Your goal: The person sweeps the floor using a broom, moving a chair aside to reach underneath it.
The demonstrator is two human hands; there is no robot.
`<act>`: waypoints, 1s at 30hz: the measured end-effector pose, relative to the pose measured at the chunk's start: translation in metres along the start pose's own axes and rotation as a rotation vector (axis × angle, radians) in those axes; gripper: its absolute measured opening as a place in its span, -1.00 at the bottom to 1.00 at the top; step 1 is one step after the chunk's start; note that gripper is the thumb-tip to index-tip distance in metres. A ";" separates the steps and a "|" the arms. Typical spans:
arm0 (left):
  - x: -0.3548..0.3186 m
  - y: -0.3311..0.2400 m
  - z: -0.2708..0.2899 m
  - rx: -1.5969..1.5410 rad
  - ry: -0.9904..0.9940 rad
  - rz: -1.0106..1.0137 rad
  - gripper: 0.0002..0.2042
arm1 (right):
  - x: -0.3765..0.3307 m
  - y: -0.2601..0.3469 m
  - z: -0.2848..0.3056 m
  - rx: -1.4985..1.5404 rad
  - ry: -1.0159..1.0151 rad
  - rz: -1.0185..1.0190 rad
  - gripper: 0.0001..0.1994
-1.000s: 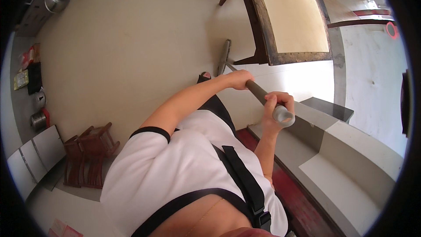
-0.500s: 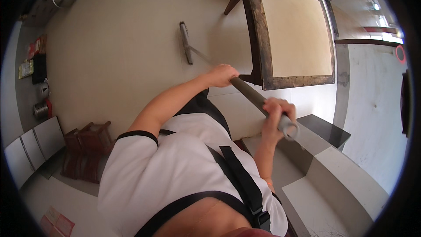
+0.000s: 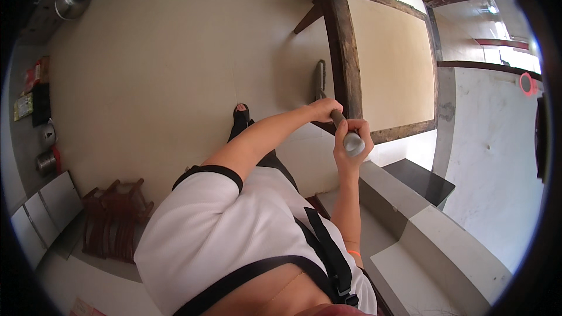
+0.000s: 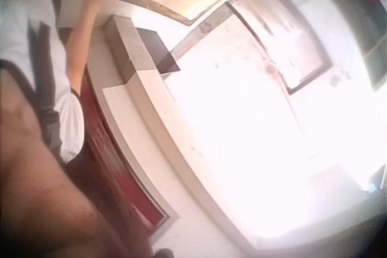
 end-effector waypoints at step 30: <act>-0.093 -0.055 0.090 0.042 -0.006 0.057 -0.86 | 0.008 0.100 -0.005 0.094 -0.041 -0.001 -0.92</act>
Point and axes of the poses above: each hand's wrist, its own x-axis towards the middle knuckle, its own z-axis out of the back of the hand, y = z × x, the point moved 5 cm from there along x, towards the middle knuckle, and after that the axes turned 4 degrees about z, right-handed, at the moved point
